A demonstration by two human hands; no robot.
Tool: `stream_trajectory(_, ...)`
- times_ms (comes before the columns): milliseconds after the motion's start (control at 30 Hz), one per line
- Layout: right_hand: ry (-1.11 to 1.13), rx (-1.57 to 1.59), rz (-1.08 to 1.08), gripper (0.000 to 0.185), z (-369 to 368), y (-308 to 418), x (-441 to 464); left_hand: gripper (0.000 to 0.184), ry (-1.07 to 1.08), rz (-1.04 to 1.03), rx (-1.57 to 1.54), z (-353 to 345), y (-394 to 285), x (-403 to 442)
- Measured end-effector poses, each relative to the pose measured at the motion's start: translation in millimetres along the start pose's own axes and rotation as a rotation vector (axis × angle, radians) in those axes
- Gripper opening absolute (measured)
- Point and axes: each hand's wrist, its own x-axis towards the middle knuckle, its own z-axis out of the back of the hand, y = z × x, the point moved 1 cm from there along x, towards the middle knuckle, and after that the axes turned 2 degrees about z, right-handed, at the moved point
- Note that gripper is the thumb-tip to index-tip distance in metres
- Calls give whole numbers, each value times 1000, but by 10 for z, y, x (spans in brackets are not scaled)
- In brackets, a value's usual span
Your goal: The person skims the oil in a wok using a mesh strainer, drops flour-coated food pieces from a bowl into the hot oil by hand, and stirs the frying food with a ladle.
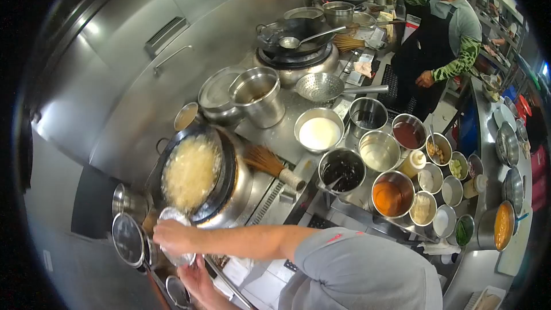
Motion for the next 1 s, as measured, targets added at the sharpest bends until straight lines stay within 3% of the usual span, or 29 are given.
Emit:
stream_trajectory(33, 219, 66, -76, 37, 31, 20, -51, 36, 3, -49, -8, -160, 31, -55)
stream_trajectory(67, 451, 13, -229, 42, -179, -19, -72, 37, 7, -20, 57, -223, 18, -117)
stream_trajectory(100, 383, 30, -152, 37, -170, -15, -148, 36, -11, -15, -1, -170, 20, -106)
stream_trajectory(167, 505, -77, -299, 24, -314, -44, -178, 34, -89, -3, 26, -101, 33, -75)
stream_trajectory(200, 511, -108, -330, 15, -231, 15, -131, 37, -95, -49, 37, -108, 57, -72)
stream_trajectory(300, 427, 23, -516, 17, 50, 54, 110, 46, -192, -44, -12, -16, 95, -57)
stream_trajectory(500, 325, -71, -530, 22, 524, -751, 733, 37, -210, -69, -34, 6, 20, -332)
stream_trajectory(567, 385, -240, -494, 21, 736, -1004, 702, 42, -190, -111, 0, 81, 3, -409)
stream_trajectory(633, 643, -504, -401, 21, 753, -1305, 542, 44, -188, -131, 12, 83, -32, -510)
stream_trajectory(833, 807, -651, -634, 22, 425, -1921, -125, 41, -256, -182, 54, 194, 12, -538)
stream_trajectory(1000, 508, -646, -438, 22, 490, -1970, 213, 48, -233, -177, 87, 61, 20, -561)
